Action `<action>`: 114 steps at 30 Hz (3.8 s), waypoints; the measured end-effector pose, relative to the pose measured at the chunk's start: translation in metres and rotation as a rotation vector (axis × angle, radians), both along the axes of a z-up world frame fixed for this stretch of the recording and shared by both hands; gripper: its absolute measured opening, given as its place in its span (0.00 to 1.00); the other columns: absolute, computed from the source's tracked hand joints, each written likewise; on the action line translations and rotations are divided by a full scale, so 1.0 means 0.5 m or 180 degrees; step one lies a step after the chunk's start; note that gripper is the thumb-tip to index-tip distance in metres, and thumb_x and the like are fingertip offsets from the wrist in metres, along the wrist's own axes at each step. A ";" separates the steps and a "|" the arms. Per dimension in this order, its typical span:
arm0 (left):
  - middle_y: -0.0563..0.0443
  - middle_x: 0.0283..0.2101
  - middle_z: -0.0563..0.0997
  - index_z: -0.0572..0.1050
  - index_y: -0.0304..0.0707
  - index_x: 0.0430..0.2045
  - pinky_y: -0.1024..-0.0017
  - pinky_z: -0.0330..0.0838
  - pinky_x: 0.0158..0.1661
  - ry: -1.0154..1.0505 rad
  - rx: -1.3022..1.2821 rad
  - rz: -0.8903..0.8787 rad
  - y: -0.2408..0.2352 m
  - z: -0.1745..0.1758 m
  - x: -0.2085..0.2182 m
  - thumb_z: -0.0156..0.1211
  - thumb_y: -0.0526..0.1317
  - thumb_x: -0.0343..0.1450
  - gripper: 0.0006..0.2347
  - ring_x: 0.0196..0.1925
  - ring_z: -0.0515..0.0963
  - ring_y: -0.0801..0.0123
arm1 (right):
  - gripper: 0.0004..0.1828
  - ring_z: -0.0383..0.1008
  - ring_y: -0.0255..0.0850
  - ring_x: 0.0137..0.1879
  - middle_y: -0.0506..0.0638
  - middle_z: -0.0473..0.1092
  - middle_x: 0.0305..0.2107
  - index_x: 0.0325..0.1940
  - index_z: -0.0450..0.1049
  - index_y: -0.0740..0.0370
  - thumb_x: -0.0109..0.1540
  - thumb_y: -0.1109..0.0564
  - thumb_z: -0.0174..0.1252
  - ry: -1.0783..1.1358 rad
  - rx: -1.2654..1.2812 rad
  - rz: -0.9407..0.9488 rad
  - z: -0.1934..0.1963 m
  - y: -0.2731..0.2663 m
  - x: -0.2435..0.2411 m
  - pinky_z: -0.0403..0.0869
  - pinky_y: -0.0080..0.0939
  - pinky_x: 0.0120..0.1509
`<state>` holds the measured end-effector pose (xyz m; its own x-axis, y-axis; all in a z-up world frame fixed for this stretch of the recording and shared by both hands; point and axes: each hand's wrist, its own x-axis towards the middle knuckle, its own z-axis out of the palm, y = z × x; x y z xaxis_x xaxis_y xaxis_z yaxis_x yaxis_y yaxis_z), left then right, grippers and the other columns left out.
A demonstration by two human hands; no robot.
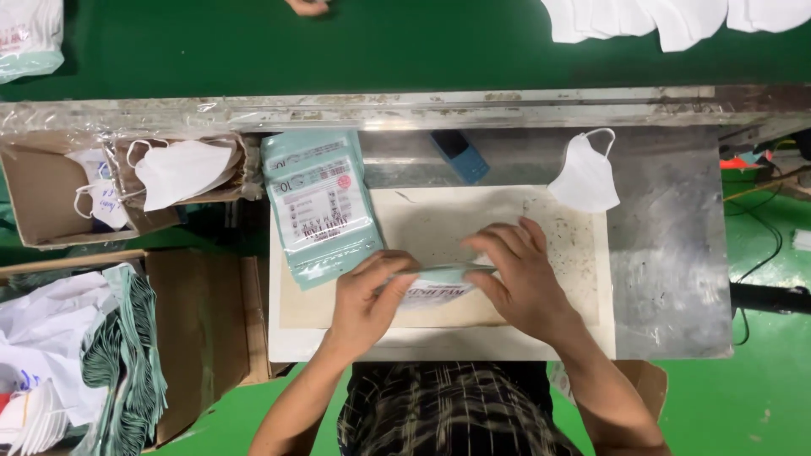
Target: Packing stacks of protective face masks into plastic bags and placing them into boxes.
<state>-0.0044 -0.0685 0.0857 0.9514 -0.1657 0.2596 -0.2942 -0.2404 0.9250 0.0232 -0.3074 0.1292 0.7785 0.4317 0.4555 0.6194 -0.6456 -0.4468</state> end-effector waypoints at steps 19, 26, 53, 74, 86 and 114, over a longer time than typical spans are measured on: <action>0.45 0.72 0.60 0.45 0.40 0.73 0.61 0.64 0.70 -0.0476 -0.2156 0.1983 0.139 -0.059 0.348 0.56 0.38 0.81 0.29 0.71 0.68 0.59 | 0.24 0.69 0.48 0.67 0.56 0.67 0.61 0.65 0.67 0.62 0.66 0.58 0.62 0.0741 0.1456 -0.1307 -0.086 -0.192 0.063 0.69 0.45 0.69; 0.35 0.66 0.68 0.73 0.26 0.56 0.49 0.50 0.74 -0.1543 0.1643 0.0368 -0.140 -0.050 0.502 0.59 0.42 0.76 0.18 0.73 0.64 0.41 | 0.25 0.67 0.50 0.68 0.59 0.66 0.61 0.68 0.66 0.64 0.67 0.61 0.59 0.0361 0.1614 -0.1602 -0.136 -0.333 0.235 0.67 0.42 0.69; 0.34 0.67 0.68 0.53 0.36 0.63 0.40 0.34 0.74 -0.1022 0.0917 -0.1517 -0.186 0.074 0.241 0.72 0.45 0.56 0.42 0.75 0.55 0.40 | 0.55 0.69 0.51 0.69 0.58 0.62 0.69 0.79 0.49 0.57 0.51 0.65 0.66 0.1510 0.1282 -0.0159 -0.175 -0.247 0.099 0.69 0.47 0.71; 0.27 0.65 0.62 0.57 0.24 0.64 0.49 0.51 0.65 -0.0058 0.1126 -0.0924 -0.117 -0.272 0.101 0.81 0.45 0.52 0.48 0.69 0.58 0.38 | 0.66 0.63 0.52 0.72 0.61 0.61 0.68 0.80 0.40 0.58 0.48 0.51 0.77 0.2267 0.1461 -0.0257 -0.372 -0.088 0.015 0.63 0.51 0.73; 0.43 0.39 0.81 0.77 0.27 0.40 0.66 0.77 0.41 0.1815 0.0260 -0.0403 0.083 -0.427 -0.056 0.68 0.33 0.61 0.15 0.40 0.81 0.63 | 0.40 0.62 0.51 0.73 0.62 0.62 0.67 0.83 0.32 0.47 0.73 0.50 0.46 0.3000 0.4286 0.0043 -0.408 -0.078 -0.024 0.62 0.53 0.77; 0.46 0.42 0.80 0.70 0.37 0.54 0.64 0.74 0.47 0.1744 -0.0239 -0.0137 -0.071 -0.202 0.044 0.72 0.39 0.65 0.24 0.44 0.78 0.53 | 0.11 0.73 0.32 0.44 0.50 0.76 0.42 0.53 0.79 0.66 0.66 0.65 0.60 0.2583 0.2722 -0.0355 -0.456 -0.040 -0.029 0.74 0.35 0.46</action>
<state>0.0174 -0.1040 -0.0152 0.9434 -0.2075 -0.2589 0.2268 -0.1663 0.9596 0.0089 -0.3276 -0.0987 0.9871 0.1380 -0.0814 -0.0852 0.0214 -0.9961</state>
